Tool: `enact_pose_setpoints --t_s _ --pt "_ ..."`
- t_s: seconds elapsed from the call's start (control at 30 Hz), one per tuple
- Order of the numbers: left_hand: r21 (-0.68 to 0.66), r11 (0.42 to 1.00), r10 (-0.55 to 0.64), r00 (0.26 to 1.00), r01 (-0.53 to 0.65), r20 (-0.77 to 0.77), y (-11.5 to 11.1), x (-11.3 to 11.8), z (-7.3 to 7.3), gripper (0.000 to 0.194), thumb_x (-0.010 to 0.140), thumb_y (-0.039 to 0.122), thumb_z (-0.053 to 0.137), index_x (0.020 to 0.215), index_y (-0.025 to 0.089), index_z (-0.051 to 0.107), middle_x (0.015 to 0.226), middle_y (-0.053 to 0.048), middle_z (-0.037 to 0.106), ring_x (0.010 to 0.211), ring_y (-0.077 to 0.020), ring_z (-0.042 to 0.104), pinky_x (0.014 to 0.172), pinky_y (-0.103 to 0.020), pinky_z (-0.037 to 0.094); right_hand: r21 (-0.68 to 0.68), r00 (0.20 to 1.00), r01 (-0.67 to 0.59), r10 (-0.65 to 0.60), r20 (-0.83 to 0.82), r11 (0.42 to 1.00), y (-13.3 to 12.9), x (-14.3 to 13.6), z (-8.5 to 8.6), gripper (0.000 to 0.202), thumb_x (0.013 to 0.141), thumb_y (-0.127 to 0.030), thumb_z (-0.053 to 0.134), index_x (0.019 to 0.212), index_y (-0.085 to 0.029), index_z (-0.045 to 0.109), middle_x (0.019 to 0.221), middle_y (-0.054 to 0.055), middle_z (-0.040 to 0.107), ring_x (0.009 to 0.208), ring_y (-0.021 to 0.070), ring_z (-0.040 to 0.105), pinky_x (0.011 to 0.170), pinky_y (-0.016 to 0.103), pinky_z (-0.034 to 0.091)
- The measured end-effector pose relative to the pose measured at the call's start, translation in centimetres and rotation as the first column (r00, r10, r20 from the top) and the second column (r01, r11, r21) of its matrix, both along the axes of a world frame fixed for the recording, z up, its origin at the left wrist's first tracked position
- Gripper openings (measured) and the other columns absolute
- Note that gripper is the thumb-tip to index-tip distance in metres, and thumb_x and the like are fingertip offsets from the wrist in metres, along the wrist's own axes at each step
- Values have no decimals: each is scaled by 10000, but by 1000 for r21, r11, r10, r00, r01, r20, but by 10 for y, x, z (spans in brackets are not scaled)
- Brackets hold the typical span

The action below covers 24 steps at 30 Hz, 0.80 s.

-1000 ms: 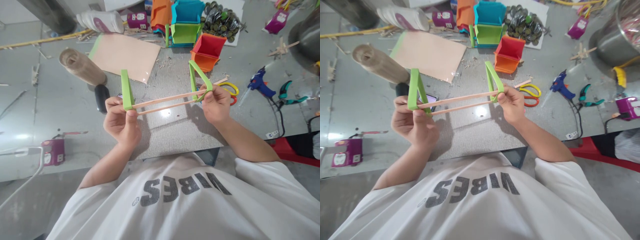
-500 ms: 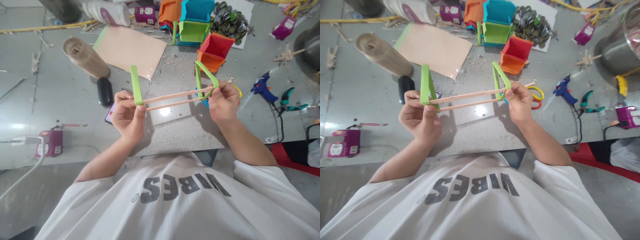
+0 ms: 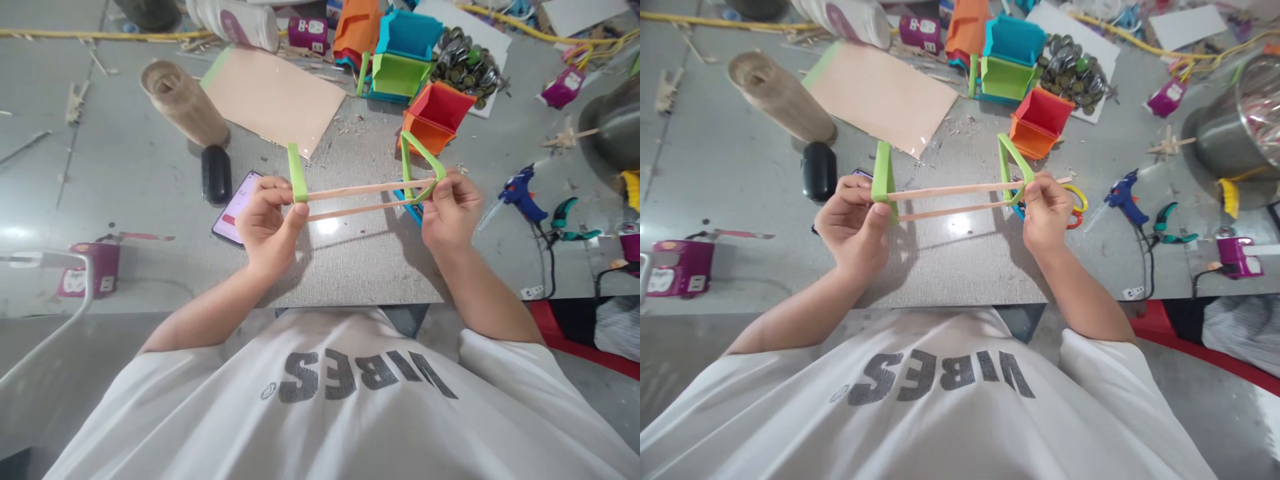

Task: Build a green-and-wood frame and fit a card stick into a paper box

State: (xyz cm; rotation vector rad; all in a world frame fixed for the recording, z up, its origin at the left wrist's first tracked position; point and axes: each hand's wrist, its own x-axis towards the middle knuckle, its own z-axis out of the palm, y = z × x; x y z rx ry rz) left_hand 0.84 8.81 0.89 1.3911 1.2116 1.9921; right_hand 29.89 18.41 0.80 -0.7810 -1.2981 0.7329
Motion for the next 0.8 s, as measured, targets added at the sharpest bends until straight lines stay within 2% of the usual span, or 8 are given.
enact_pose_setpoints --t_s 0.17,0.3,0.43,0.6,0.67,0.8 --pt "2 997 72 997 -72 -6 0 2 5 478 1028 770 931 890 325 825 970 -50 729 950 -249 725 897 -457 630 -28 998 7 -5 57 1000 1 1 0 671 953 -826 946 672 -301 637 701 -28 430 632 178 424 603 371 398" --pt "-45 997 -53 997 55 47 -2 -2 6 481 1013 747 960 887 306 817 974 -45 715 892 -224 693 843 -419 613 -66 998 19 -15 67 998 4 6 -3 677 908 -862 961 702 -301 641 720 -29 435 650 175 384 616 376 402" --pt "-95 976 -187 975 198 120 -3 -8 5 547 920 777 1026 815 294 792 1058 -64 705 1016 -257 689 943 -447 622 -94 998 -11 17 54 995 8 9 -4 693 852 -880 990 715 -290 652 749 -33 449 658 161 385 612 364 410" --pt "-145 950 -253 955 275 155 -1 -13 4 603 844 811 1062 778 290 766 1115 -76 672 1127 -290 671 1030 -480 621 -24 999 -44 44 31 999 9 9 -2 565 908 -788 998 726 -308 761 733 -36 477 634 157 442 595 343 388" --pt "-172 937 -276 946 304 169 -1 -13 4 617 823 817 1074 774 287 762 1121 -80 671 1150 -296 671 1024 -475 628 14 999 -33 33 13 999 11 11 -2 519 913 -759 1011 738 -318 802 725 -32 513 624 154 450 596 344 379" --pt "-184 911 -324 918 368 230 -1 -11 5 573 791 772 1118 778 291 807 1115 -78 672 1113 -271 667 962 -426 633 16 999 -14 14 32 1000 15 17 0 519 890 -799 1021 761 -336 826 751 -24 548 639 163 476 615 359 387"
